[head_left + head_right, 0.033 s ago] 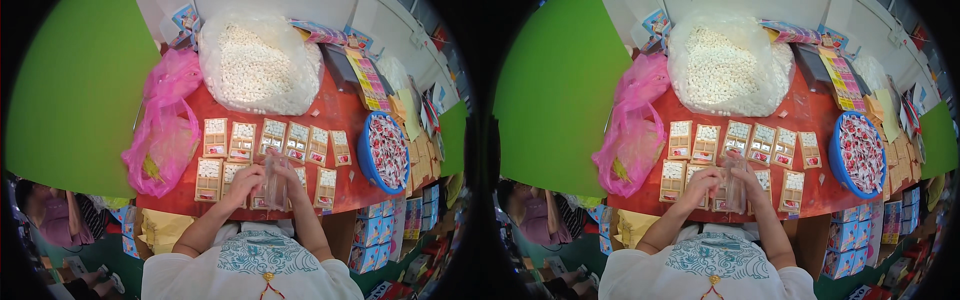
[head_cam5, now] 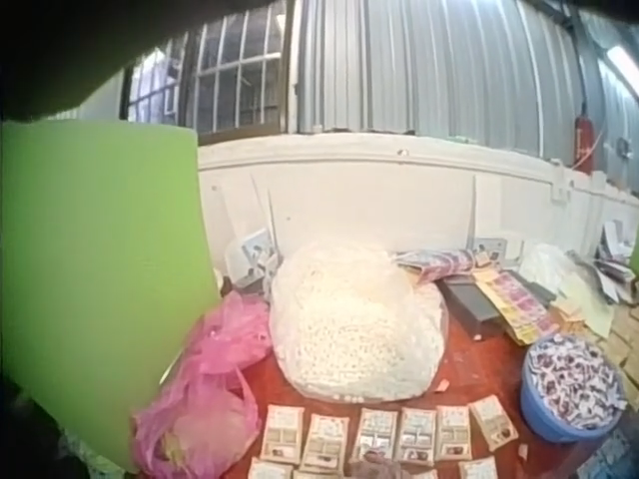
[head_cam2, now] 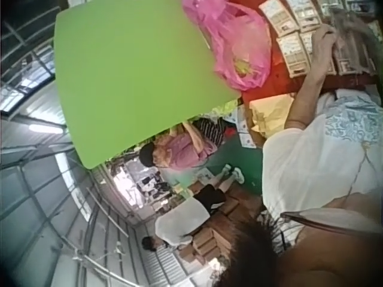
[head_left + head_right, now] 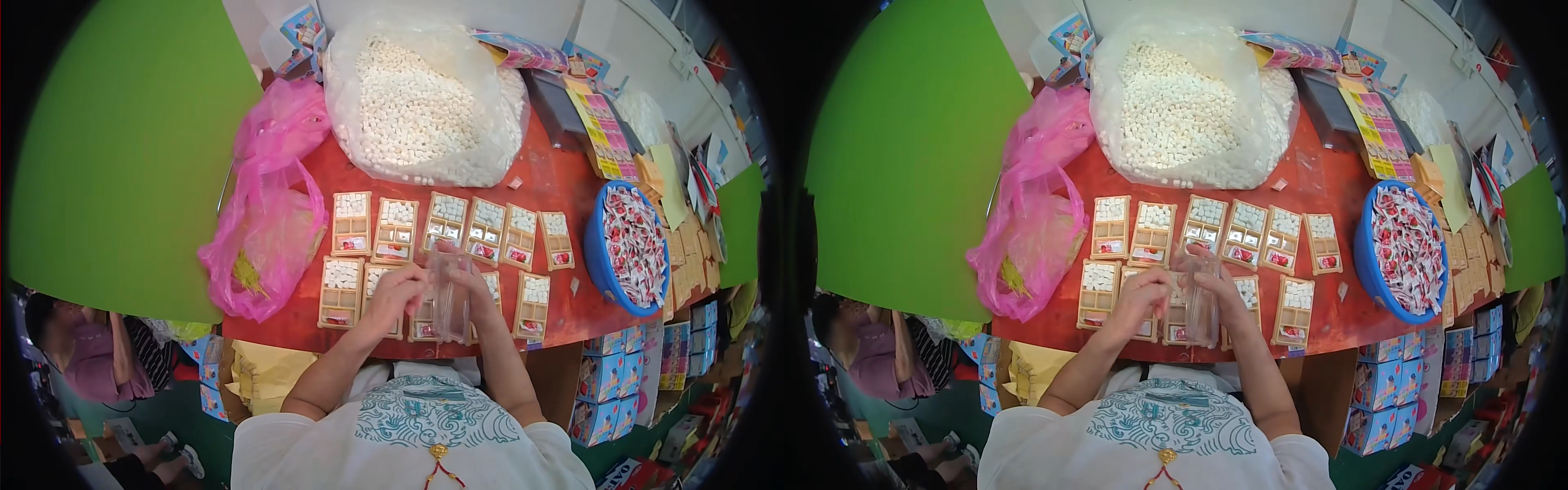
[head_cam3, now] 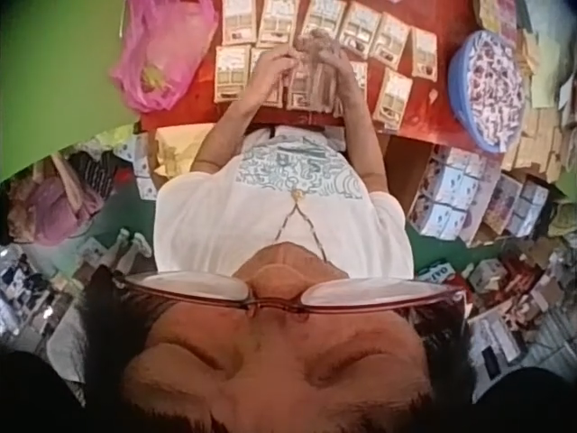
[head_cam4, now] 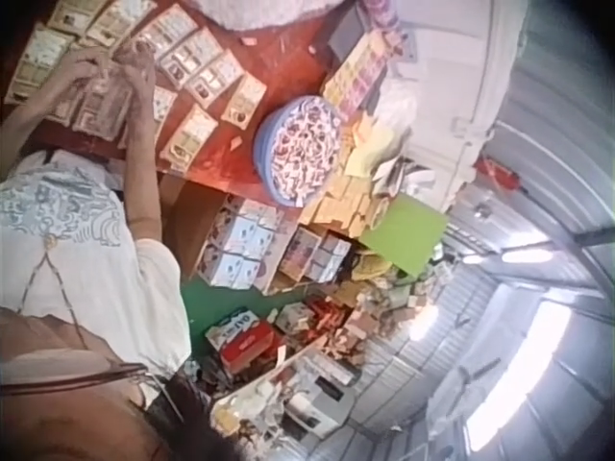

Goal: Packaging small white cubes into wooden trays and then organizing them into plastic bags.

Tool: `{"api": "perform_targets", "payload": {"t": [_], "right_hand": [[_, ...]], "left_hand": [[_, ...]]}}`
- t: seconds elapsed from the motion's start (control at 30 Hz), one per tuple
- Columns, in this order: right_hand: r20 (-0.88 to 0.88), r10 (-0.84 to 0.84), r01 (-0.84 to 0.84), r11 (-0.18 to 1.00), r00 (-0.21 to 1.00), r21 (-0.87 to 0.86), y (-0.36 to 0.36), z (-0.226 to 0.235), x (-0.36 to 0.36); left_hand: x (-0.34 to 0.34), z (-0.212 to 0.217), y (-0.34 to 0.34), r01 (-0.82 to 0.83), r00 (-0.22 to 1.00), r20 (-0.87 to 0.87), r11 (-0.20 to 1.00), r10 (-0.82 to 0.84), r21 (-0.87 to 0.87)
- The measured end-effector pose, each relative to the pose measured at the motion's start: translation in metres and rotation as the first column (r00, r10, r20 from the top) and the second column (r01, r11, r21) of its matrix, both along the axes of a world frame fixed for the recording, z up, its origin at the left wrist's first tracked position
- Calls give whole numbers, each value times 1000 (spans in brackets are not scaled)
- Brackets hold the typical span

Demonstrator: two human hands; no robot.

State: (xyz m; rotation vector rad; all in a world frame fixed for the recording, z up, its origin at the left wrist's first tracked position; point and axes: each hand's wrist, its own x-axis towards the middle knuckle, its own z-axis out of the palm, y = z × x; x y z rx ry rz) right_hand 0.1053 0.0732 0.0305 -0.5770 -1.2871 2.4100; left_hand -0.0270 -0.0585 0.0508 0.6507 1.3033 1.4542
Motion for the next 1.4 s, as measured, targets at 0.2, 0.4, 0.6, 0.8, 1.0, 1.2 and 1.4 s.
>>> {"api": "perform_targets", "payload": {"t": [0.2, 0.4, 0.6, 0.8, 1.0, 1.2, 1.4], "right_hand": [[-45, -33, 28, 994, 998, -104, 3, 1, -3], [-98, -38, 25, 991, 994, -129, 3, -2, -2], [-116, -14, 0, 993, 993, -122, 1, -4, 3], [-44, -107, 100, 985, 993, -142, 1, 2, -1], [-39, -68, 65, 996, 997, -66, -5, 9, -27], [-20, -73, 72, 997, 997, -38, -6, 0, -15], [3, -80, 80, 997, 997, -6, -6, -4, -14]], "left_hand": [[-47, 10, -3, -301, 953, 61, 948, 296, 105], [-107, 7, 3, -330, 933, 210, 927, 291, 180], [-151, -18, 2, -305, 943, -205, 926, 261, -223], [-107, 3, -12, -584, 378, -818, 797, 434, 153], [-9, 10, -10, 76, 935, -350, 997, -61, 31], [11, 7, -4, 188, 976, -114, 982, -188, -8], [12, 6, -4, 163, 985, -54, 987, -163, -8]]}}
